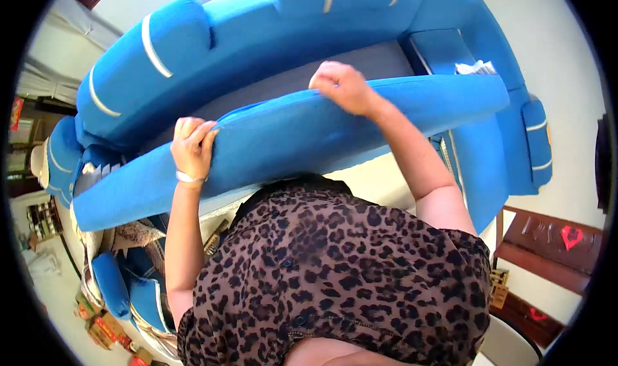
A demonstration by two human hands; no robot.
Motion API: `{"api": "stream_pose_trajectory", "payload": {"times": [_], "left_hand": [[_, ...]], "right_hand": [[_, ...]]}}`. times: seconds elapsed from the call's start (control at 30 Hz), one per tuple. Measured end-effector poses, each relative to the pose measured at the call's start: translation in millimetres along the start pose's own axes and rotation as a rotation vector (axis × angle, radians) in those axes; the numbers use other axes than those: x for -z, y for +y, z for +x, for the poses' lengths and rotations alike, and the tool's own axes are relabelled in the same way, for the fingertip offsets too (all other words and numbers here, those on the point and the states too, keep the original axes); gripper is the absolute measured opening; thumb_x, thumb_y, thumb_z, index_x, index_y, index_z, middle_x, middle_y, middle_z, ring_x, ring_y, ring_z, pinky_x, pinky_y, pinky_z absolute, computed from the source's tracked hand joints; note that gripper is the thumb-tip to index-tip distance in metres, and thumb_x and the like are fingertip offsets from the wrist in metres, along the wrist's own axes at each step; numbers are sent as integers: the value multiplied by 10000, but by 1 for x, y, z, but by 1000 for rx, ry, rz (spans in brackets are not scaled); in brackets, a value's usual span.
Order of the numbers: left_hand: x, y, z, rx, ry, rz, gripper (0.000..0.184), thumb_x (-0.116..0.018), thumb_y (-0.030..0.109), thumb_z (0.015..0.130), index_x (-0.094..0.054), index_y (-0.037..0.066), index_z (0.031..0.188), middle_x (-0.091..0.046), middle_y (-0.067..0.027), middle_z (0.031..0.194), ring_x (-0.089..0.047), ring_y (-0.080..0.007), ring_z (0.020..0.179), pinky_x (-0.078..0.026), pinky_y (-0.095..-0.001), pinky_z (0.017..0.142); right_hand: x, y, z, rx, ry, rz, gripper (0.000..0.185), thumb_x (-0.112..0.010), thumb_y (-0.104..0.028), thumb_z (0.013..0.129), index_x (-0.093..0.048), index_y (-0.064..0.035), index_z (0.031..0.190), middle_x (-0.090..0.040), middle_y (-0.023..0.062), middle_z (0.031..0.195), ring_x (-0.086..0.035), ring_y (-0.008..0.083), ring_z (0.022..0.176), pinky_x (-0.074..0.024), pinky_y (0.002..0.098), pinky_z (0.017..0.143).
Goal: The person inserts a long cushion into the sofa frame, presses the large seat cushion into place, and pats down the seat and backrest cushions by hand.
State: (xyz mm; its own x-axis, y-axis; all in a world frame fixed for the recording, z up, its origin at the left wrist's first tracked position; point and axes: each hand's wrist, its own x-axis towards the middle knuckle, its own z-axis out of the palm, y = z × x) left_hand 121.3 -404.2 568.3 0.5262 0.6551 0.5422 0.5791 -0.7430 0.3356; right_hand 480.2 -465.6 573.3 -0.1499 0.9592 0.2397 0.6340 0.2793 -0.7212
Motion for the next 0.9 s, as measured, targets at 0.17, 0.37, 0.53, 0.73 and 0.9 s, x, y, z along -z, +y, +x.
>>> {"api": "stream_pose_trajectory", "payload": {"times": [0.17, 0.37, 0.53, 0.73, 0.9], "left_hand": [[-1, -2, -7, 38, 16, -19, 152, -772, 107, 711, -710, 72, 844, -595, -60, 792, -569, -257, 808, -478, -358, 697], [1, 1, -16, -2, 34, -3, 157, -767, 102, 715, -718, 81, 862, -593, -63, 792, -567, -275, 810, -512, -424, 826], [0, 2, -26, 23, 18, -13, 136, -738, 157, 789, -723, 77, 897, -570, -71, 812, -555, -275, 829, -501, -455, 884], [-1, 12, -35, 65, 31, -2, 190, -758, 90, 706, -741, 109, 894, -587, -44, 796, -574, -259, 832, -503, -456, 907], [-4, 17, -36, 115, 24, 17, 186, -764, 97, 702, -742, 117, 885, -587, -36, 791, -576, -255, 832, -502, -464, 920]], "right_hand": [[53, 97, -18, -553, -368, -216, 559, -550, -558, 922, -660, -79, 1190, -649, 155, 1169, -599, 288, 1096, -458, 382, 957], [47, 88, -4, -637, -804, -53, 821, -493, -745, 846, -557, -114, 1368, -538, 153, 1397, -499, 302, 1293, -363, 414, 1093], [12, 119, 21, -794, -1124, -52, 857, -396, -760, 886, -432, -135, 1473, -364, 137, 1542, -314, 309, 1432, -221, 454, 1173], [-28, 147, 34, -914, -1400, 109, 922, -466, -782, 841, -393, -139, 1497, -321, 117, 1568, -283, 318, 1444, -200, 509, 1172], [-54, 146, 56, -744, -1232, 79, 632, -654, -548, 865, -608, -60, 1264, -590, 160, 1317, -527, 312, 1244, -412, 473, 1005]]}}
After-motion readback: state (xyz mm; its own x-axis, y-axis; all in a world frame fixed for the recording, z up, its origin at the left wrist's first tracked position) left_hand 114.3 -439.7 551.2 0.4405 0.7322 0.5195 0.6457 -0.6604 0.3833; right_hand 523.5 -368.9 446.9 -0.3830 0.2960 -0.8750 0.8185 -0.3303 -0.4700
